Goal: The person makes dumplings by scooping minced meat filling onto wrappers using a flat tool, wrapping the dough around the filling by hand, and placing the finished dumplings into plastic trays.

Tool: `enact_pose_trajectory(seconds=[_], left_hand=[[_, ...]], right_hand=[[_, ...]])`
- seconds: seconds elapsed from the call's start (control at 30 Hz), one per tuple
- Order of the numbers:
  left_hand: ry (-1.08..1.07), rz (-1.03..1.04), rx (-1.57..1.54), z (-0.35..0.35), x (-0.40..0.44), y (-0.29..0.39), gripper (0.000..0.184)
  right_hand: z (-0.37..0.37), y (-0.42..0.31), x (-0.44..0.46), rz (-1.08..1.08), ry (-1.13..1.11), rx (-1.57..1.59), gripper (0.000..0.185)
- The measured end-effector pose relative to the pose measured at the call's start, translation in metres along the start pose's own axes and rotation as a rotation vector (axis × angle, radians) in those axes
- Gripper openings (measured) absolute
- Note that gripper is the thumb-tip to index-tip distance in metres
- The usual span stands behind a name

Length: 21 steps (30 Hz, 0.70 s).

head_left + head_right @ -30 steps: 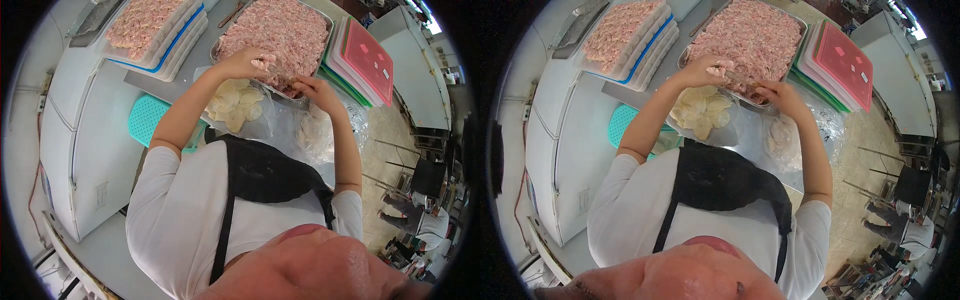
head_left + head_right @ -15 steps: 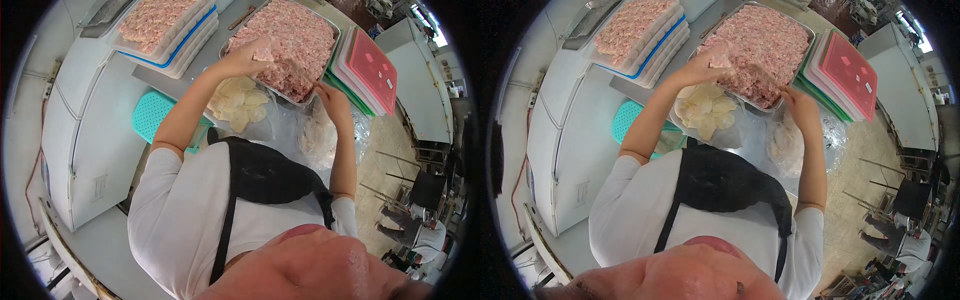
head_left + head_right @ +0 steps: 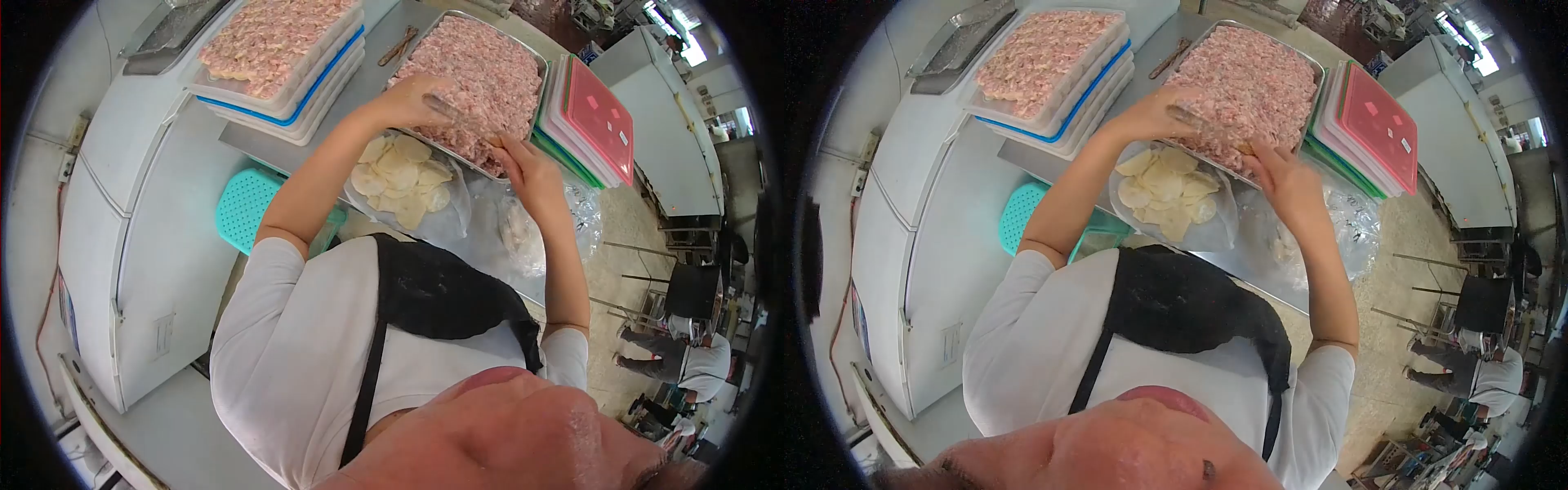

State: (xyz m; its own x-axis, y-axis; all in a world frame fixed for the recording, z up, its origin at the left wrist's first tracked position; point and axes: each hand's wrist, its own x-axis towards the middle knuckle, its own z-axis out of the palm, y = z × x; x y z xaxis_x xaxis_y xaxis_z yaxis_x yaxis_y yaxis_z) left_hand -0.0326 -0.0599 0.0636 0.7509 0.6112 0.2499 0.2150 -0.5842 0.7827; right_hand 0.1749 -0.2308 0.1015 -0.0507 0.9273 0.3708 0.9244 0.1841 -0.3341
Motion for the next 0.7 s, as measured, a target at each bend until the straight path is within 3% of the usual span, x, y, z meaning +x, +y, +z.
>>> enact_pose_trajectory(seconds=[0.07, 0.17, 0.23, 0.27, 0.37, 0.4, 0.5, 0.53, 0.6, 0.67, 0.7], left_hand=[[0.174, 0.185, 0.212, -0.004, -0.003, -0.015, 0.06], [-0.072, 0.041, -0.085, -0.047, -0.022, -0.003, 0.063], [0.0, 0.06, -0.005, -0.067, -0.036, -0.001, 0.06], [0.04, 0.065, 0.033, -0.078, -0.043, -0.002, 0.059], [0.043, 0.012, -0.015, -0.117, -0.058, -0.007, 0.059], [0.21, 0.051, 0.039, -0.124, -0.065, -0.025, 0.054], [0.236, 0.211, 0.081, -0.189, -0.092, -0.034, 0.057], [0.175, -0.027, 0.12, -0.215, -0.101, -0.045, 0.058], [0.355, -0.006, -0.02, -0.254, -0.12, -0.093, 0.06], [0.468, -0.017, 0.066, -0.293, -0.138, -0.152, 0.059], [0.454, -0.134, 0.271, -0.309, -0.15, -0.155, 0.059]], right_hand=[[0.0, -0.001, 0.004, 0.012, -0.011, -0.003, 0.025], [-0.024, -0.039, 0.02, 0.07, -0.025, 0.053, 0.025], [-0.015, -0.069, 0.027, 0.043, -0.001, 0.179, 0.026], [-0.002, -0.081, 0.032, 0.03, -0.107, 0.034, 0.027], [0.031, -0.101, 0.052, 0.099, -0.103, 0.219, 0.028], [0.033, -0.103, 0.058, 0.015, -0.067, 0.157, 0.029], [0.05, -0.107, 0.062, -0.03, 0.092, 0.228, 0.03], [0.055, -0.103, 0.058, 0.063, 0.084, 0.275, 0.03], [0.067, -0.094, 0.044, 0.255, 0.072, 0.361, 0.031], [0.076, -0.095, 0.031, 0.384, 0.072, 0.494, 0.031], [0.081, -0.093, 0.023, 0.451, 0.074, 0.561, 0.031]])
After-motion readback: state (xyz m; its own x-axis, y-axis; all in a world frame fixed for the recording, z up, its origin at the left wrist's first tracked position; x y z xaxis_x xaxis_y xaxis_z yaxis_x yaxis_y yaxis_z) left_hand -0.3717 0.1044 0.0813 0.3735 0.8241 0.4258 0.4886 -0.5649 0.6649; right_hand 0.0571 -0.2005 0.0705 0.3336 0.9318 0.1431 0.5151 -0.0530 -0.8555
